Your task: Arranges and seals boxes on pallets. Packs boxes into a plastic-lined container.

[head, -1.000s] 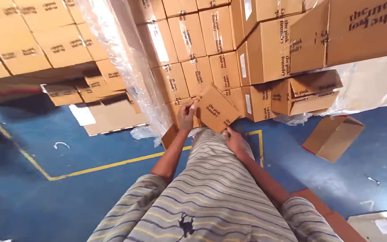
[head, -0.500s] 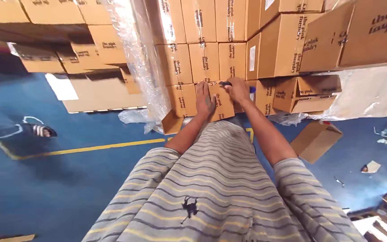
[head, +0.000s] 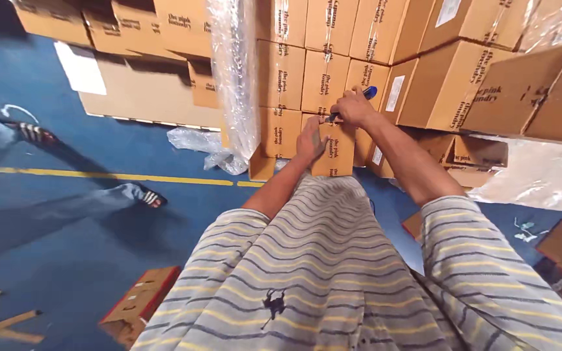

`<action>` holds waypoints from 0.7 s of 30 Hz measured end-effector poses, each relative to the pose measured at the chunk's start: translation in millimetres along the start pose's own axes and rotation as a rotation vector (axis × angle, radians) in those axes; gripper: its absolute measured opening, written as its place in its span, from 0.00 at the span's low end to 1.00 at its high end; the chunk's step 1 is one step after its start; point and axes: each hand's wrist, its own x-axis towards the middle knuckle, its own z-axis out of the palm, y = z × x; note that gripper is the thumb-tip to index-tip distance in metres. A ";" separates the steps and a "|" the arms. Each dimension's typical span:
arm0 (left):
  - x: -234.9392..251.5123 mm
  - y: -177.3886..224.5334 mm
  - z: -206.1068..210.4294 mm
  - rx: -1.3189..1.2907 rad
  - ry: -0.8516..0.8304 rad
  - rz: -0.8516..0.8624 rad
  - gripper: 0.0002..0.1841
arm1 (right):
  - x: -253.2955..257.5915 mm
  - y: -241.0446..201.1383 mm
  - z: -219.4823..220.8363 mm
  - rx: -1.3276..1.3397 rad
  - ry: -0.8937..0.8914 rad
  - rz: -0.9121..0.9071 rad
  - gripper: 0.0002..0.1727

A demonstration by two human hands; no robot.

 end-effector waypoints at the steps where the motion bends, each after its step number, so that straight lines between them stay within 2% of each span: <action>1: -0.3 -0.8 -1.4 0.023 -0.011 0.009 0.31 | -4.0 7.2 -0.9 -0.034 -0.011 -0.014 0.11; 4: 2.9 0.8 -2.4 0.087 -0.011 0.040 0.29 | -35.2 40.1 -6.2 -0.104 -0.100 0.097 0.10; 6: 5.1 0.1 -0.7 0.089 -0.021 0.044 0.26 | -58.7 41.5 -7.2 -0.065 -0.092 0.233 0.12; 9: 9.3 5.4 2.0 -0.003 -0.016 0.018 0.22 | -71.2 1.3 -1.2 0.237 0.014 0.474 0.21; 12: 18.8 8.6 4.8 -0.136 0.000 0.029 0.23 | -60.2 -42.6 19.9 0.518 0.050 0.595 0.25; 16: 22.3 8.9 12.2 -0.182 0.022 0.022 0.24 | -53.9 -78.0 25.0 0.519 0.064 0.747 0.23; 21: 23.1 11.0 14.2 -0.156 0.042 0.029 0.24 | -55.2 -89.4 32.8 0.553 0.136 0.867 0.21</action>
